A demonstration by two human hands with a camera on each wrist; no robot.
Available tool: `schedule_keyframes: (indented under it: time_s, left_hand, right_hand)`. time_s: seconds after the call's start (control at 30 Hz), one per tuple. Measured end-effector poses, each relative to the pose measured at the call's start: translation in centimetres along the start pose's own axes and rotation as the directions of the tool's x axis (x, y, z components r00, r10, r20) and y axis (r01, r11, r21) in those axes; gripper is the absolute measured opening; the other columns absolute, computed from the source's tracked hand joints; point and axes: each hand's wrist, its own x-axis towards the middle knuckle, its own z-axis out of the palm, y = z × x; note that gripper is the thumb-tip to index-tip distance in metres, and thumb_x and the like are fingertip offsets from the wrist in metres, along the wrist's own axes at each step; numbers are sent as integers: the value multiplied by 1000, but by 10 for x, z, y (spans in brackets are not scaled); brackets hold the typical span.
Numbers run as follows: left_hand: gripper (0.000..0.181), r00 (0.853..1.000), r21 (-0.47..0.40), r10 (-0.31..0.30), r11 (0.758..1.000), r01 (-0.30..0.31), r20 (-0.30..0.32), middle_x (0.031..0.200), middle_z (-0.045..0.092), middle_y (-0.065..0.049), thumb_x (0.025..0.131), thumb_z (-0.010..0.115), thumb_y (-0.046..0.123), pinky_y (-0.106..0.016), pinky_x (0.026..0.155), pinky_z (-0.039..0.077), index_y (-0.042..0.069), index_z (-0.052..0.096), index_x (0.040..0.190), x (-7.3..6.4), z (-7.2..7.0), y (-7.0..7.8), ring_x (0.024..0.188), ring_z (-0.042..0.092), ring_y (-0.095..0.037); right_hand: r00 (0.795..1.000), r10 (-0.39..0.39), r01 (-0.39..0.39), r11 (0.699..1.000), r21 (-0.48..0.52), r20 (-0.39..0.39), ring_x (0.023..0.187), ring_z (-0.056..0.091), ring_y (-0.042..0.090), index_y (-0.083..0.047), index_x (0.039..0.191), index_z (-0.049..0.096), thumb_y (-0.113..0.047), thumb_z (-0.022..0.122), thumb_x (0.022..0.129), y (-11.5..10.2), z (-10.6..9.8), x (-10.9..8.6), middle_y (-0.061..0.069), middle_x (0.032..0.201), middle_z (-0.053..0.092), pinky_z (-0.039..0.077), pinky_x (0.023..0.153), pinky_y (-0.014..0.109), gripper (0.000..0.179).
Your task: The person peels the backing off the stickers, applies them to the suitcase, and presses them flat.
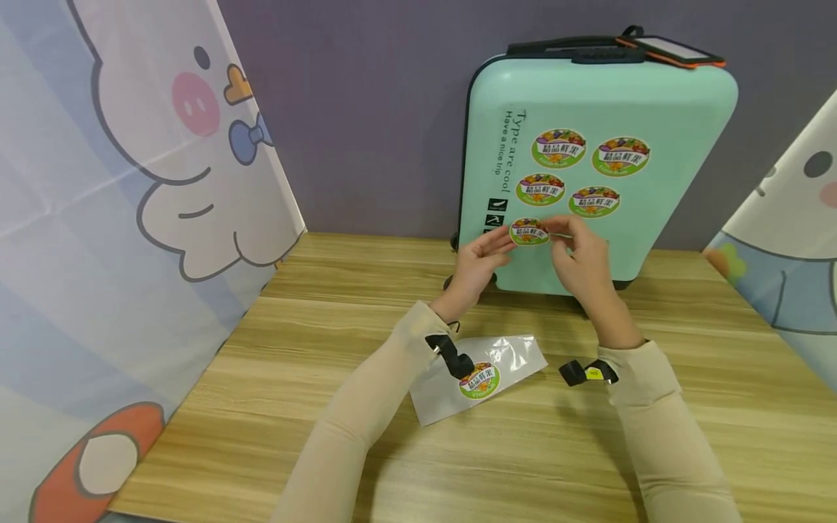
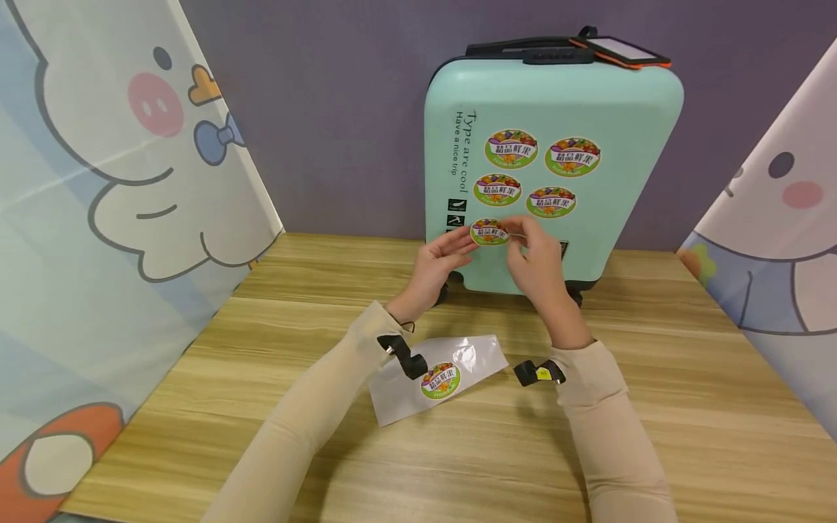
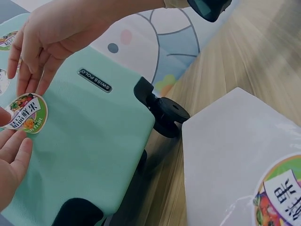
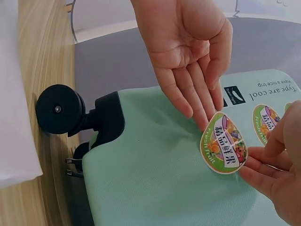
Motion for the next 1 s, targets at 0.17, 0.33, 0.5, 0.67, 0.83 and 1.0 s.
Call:
schedule_keyframes:
  time_s: [0.17, 0.33, 0.5, 0.67, 0.83, 1.0]
  left_hand:
    - [53, 1000, -7, -19, 1000, 19, 5, 134, 54, -30, 90, 49, -22, -29, 90, 53, -9, 48, 142, 0, -1, 1, 125, 55, -39]
    - [54, 999, -11, -26, 1000, 27, 20, 136, 56, -27, 93, 49, -19, -34, 96, 51, -5, 45, 145, -2, -2, 2, 125, 56, -34]
    - [55, 999, 19, 0, 1000, -1, 32, 133, 60, -20, 93, 50, -15, -31, 96, 51, -1, 46, 146, -4, -3, 3, 120, 62, -24]
    - [57, 1000, 12, -14, 1000, 14, 23, 136, 55, -26, 92, 48, -18, -36, 99, 50, -3, 44, 147, -3, -2, 3, 125, 56, -33]
    - [58, 999, 14, -29, 999, 29, 13, 137, 54, -27, 92, 48, -20, -38, 99, 50, -3, 44, 147, -3, -1, 4, 126, 54, -36]
    - [59, 999, 4, -46, 999, 46, 19, 138, 52, -27, 93, 47, -20, -40, 100, 49, -2, 42, 149, -6, 0, 9, 128, 53, -35]
  right_hand:
    - [1000, -19, 19, 1000, -5, 0, 115, 62, 35, 8, 118, 58, 10, 42, 95, 1, -3, -2, 20, 120, 67, 50, 96, 28, 29]
    - [1000, -30, 30, 1000, -9, -2, 114, 62, 36, 7, 121, 58, 8, 43, 95, 4, -6, -5, 21, 121, 67, 45, 92, 12, 29]
    - [999, -13, 13, 1000, 4, -46, 117, 61, 34, 8, 123, 58, 8, 46, 96, 5, -10, -6, 21, 126, 64, 46, 93, 15, 30]
    - [988, -54, 65, 995, 78, -143, 110, 61, 14, 12, 118, 58, 14, 49, 92, 8, -9, -4, 20, 118, 66, 47, 89, 16, 28]
    - [981, -27, 80, 959, 273, -191, 94, 63, 3, 16, 113, 57, 17, 51, 91, 9, -1, -1, 7, 101, 67, 50, 82, 16, 23]
    - [994, 2, 38, 931, 362, -107, 96, 63, 8, 16, 117, 54, 12, 52, 95, 10, 9, -1, 5, 103, 66, 49, 83, 18, 23]
